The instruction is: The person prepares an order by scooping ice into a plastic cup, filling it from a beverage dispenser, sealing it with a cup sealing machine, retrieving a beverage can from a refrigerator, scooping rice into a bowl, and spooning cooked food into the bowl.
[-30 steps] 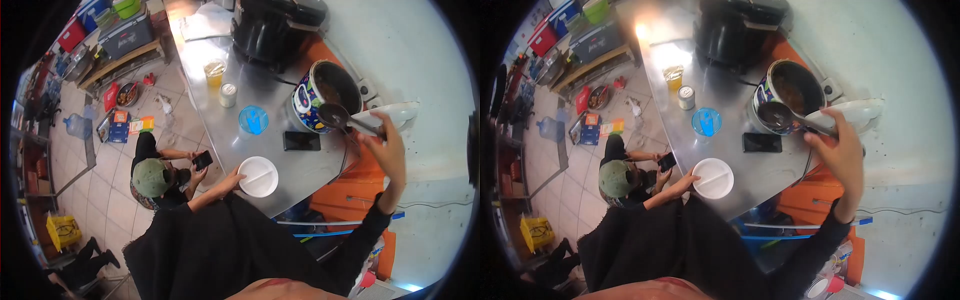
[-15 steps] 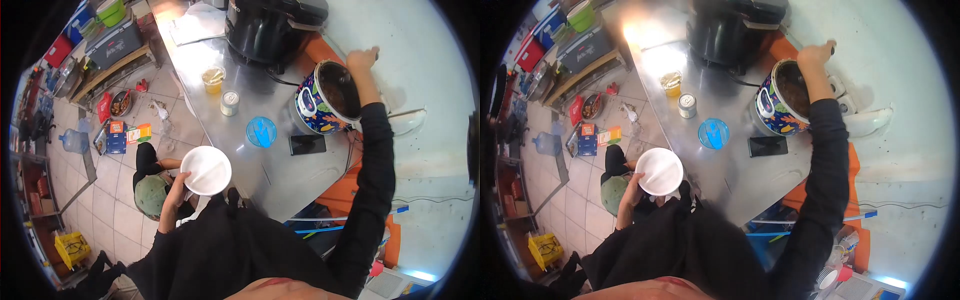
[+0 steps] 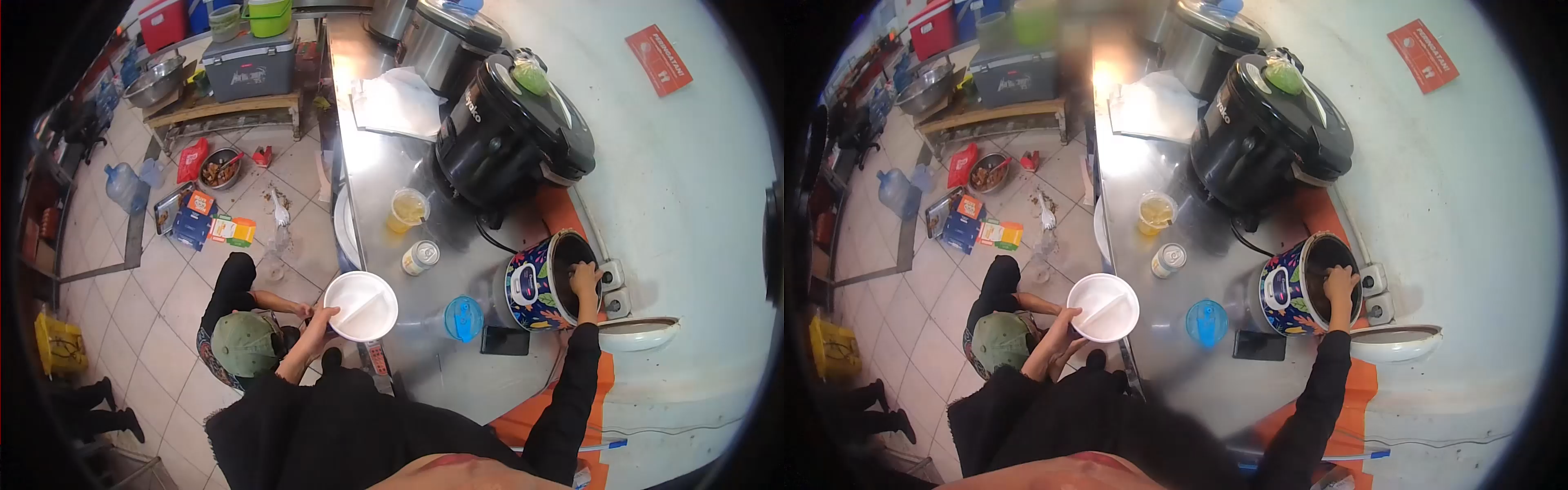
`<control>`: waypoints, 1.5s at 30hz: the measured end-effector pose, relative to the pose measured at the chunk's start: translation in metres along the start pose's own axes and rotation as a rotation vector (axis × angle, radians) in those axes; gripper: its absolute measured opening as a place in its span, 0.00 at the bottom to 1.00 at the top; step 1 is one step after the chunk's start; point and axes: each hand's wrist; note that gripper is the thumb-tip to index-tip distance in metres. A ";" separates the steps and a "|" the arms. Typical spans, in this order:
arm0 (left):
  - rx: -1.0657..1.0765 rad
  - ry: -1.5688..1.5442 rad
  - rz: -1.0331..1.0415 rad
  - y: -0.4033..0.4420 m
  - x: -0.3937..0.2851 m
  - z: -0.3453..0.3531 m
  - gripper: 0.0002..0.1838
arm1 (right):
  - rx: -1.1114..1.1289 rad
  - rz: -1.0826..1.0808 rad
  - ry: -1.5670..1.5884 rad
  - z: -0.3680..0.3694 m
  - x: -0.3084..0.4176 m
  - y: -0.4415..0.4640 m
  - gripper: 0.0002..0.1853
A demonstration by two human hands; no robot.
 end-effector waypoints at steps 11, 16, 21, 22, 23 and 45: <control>0.022 0.065 0.060 0.008 -0.010 0.019 0.37 | 0.379 0.190 0.841 0.010 -0.035 0.006 0.09; 0.070 0.036 0.092 0.010 -0.019 0.021 0.35 | 0.161 0.137 0.670 0.047 -0.053 -0.001 0.11; 0.187 -0.041 0.145 0.010 -0.033 0.027 0.30 | 0.103 0.426 0.307 0.120 -0.074 0.032 0.14; 0.148 -0.027 0.183 0.006 -0.040 0.033 0.29 | 0.071 0.542 0.362 0.076 -0.053 0.015 0.14; 0.108 -0.017 0.224 0.004 -0.045 0.038 0.29 | 0.029 0.659 0.420 0.021 -0.025 -0.005 0.14; 0.363 0.217 0.286 0.058 -0.122 0.226 0.31 | -0.233 0.926 0.832 -0.035 0.042 -0.068 0.09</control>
Point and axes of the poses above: each hand's wrist, its own y-axis towards the middle knuckle, its own z-axis out of the palm, x = y × z, and after that the axes turned 3 degrees about y, right-handed
